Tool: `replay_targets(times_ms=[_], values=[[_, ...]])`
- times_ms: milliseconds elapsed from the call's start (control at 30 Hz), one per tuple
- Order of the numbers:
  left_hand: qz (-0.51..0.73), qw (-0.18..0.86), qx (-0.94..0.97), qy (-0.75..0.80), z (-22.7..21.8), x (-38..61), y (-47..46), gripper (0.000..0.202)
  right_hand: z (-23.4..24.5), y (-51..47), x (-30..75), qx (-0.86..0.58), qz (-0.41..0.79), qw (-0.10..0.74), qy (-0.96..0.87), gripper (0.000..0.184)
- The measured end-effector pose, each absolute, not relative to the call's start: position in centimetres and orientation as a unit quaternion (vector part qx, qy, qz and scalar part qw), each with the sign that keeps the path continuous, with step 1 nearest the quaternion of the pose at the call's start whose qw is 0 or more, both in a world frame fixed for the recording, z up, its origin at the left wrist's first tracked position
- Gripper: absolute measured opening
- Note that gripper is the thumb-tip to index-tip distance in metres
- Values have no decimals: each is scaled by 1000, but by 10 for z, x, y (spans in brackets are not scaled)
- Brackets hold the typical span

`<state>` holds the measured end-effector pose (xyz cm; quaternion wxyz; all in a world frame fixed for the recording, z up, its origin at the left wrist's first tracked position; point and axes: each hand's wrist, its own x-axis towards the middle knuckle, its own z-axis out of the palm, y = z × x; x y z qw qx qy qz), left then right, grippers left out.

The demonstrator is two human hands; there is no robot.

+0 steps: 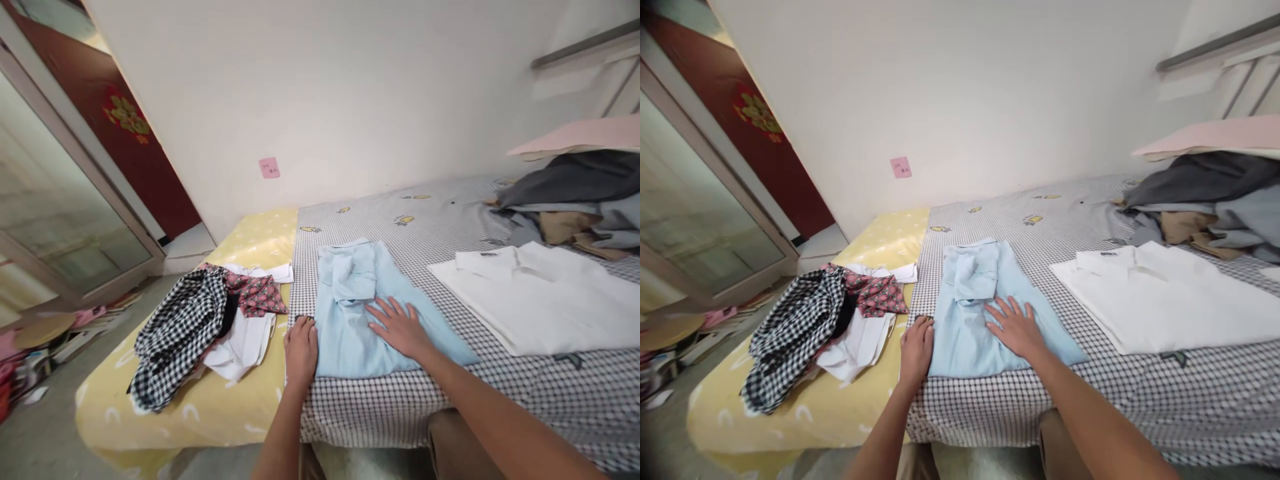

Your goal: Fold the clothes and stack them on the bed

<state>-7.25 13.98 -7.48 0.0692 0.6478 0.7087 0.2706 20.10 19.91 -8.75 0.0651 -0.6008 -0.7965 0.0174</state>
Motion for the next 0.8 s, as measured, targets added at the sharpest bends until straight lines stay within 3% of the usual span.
replay_targets(times_ms=[100, 433, 533, 800], values=[[278, 86, 631, 719, -76, -74, 141, 45, -91, 200, 202, -599, 12, 68, -798, 59], [260, 167, 589, 747, -64, -73, 146, 24, -94, 202, 203, -597, 12, 72, -799, 59], [255, 197, 592, 739, -59, -76, 146, 27, -91, 201, 203, -598, 17, 73, -798, 59], [239, 168, 603, 743, -64, -71, 145, 20, -86, 199, 202, -602, 22, 71, -795, 59]])
